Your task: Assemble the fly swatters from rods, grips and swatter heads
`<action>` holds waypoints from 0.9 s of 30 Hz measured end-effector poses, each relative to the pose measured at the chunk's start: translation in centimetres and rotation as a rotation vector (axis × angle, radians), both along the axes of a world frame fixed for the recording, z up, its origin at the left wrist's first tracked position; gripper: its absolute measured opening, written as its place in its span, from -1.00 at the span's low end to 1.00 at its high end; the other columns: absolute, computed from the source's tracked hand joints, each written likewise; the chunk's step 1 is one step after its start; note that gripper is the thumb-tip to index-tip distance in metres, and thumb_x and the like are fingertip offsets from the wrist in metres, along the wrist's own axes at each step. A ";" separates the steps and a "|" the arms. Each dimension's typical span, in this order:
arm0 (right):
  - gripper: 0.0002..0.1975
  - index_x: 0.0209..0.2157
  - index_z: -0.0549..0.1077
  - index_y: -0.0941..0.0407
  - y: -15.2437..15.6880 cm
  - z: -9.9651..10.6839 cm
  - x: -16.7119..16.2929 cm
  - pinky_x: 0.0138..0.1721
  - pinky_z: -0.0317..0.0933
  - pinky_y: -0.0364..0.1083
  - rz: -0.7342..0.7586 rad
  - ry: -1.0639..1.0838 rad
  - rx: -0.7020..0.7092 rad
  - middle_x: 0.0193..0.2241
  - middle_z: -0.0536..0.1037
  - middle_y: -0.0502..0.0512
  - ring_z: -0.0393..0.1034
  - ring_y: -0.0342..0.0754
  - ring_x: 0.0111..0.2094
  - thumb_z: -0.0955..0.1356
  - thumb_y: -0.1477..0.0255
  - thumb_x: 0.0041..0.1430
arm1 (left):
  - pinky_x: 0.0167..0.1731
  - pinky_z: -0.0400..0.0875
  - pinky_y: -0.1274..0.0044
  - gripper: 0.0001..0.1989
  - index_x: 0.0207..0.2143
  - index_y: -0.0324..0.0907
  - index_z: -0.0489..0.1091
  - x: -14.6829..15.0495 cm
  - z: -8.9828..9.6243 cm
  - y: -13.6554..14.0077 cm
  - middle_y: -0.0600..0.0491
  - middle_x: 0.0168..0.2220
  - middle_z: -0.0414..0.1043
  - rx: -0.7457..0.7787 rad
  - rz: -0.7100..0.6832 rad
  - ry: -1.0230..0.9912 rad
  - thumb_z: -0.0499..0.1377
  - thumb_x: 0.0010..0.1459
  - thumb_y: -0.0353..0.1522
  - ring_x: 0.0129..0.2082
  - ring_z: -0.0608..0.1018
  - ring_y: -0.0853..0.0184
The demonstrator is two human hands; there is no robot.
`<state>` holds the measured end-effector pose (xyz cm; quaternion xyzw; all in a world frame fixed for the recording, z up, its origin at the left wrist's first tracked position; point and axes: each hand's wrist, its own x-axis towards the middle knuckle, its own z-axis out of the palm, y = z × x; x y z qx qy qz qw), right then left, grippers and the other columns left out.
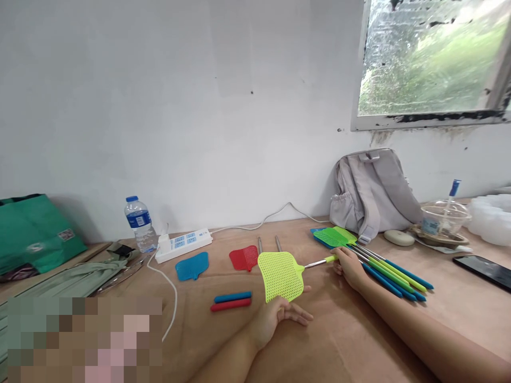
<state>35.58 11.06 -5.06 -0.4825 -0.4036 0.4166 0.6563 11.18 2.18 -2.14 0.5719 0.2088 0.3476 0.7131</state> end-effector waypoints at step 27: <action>-0.75 -0.60 0.08 0.04 -0.2 0.2 -0.3 -0.86 -0.22 -0.24 -0.184 -0.124 -0.082 -0.86 0.08 -0.25 -0.07 -0.27 -0.87 0.31 0.50 -0.27 | -0.10 0.32 0.30 -0.46 -0.10 -0.21 0.35 2.2 -1.8 -1.9 -0.08 -0.25 0.47 -0.131 0.193 0.117 0.20 -0.06 -0.07 -0.19 0.50 0.15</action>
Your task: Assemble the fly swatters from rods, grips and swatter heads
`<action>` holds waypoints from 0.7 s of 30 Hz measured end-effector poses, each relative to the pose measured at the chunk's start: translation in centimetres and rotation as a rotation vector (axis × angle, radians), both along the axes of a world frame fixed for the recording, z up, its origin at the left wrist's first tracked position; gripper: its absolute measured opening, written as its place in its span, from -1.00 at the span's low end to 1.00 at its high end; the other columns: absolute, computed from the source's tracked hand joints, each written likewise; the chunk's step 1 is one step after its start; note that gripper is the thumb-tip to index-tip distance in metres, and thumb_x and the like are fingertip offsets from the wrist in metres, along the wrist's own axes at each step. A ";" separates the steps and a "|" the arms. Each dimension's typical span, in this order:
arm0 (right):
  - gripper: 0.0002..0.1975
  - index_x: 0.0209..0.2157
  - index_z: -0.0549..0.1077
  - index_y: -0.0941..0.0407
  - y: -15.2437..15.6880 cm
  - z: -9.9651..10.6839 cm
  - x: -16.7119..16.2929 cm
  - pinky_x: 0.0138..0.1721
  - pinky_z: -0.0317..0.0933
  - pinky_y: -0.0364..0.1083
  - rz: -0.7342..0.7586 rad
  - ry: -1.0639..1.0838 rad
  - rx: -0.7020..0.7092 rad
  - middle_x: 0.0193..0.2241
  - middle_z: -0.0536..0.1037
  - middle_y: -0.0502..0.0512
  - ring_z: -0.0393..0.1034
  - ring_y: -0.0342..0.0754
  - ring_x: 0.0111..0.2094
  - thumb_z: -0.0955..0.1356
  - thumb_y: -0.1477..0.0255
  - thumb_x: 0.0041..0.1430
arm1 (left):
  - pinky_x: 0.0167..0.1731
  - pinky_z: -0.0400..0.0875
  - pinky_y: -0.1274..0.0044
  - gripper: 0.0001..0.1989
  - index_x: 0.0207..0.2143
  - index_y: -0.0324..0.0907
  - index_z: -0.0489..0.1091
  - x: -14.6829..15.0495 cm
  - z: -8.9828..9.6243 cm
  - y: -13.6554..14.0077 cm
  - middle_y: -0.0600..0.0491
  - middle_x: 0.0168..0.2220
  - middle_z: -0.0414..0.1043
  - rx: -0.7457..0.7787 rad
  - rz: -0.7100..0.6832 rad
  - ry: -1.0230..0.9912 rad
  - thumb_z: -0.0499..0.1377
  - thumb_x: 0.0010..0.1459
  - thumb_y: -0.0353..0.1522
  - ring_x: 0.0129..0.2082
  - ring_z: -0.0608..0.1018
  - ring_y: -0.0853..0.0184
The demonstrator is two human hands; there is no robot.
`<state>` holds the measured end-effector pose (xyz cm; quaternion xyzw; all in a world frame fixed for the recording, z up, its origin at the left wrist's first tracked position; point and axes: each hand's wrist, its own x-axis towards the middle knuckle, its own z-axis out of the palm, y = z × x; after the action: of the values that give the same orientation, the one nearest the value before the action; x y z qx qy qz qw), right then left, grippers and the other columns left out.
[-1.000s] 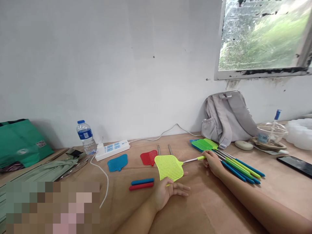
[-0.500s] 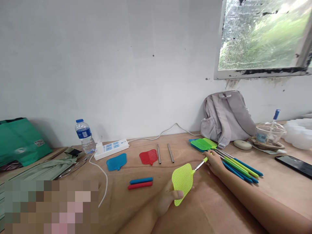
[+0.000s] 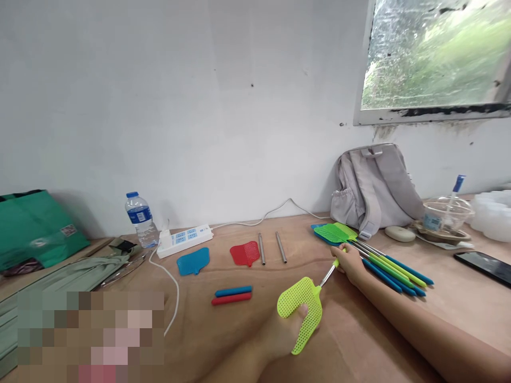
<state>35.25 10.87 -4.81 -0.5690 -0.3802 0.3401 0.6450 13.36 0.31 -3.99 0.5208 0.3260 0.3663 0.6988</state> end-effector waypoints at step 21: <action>-0.80 -0.60 0.10 0.05 0.3 -0.9 0.0 -0.79 -0.21 -0.22 -0.059 -0.166 -0.042 -0.84 0.08 -0.23 -0.08 -0.26 -0.81 0.29 0.47 -0.27 | -0.11 0.36 0.34 -0.26 -0.06 -0.25 0.29 0.4 0.7 -0.6 -0.13 -0.15 0.42 -0.051 0.049 0.013 0.17 -0.19 0.08 -0.19 0.50 0.14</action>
<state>35.23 11.13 -5.72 -0.6196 -0.4084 0.2805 0.6088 13.73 -0.27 -3.31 0.4972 0.3525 0.3715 0.7004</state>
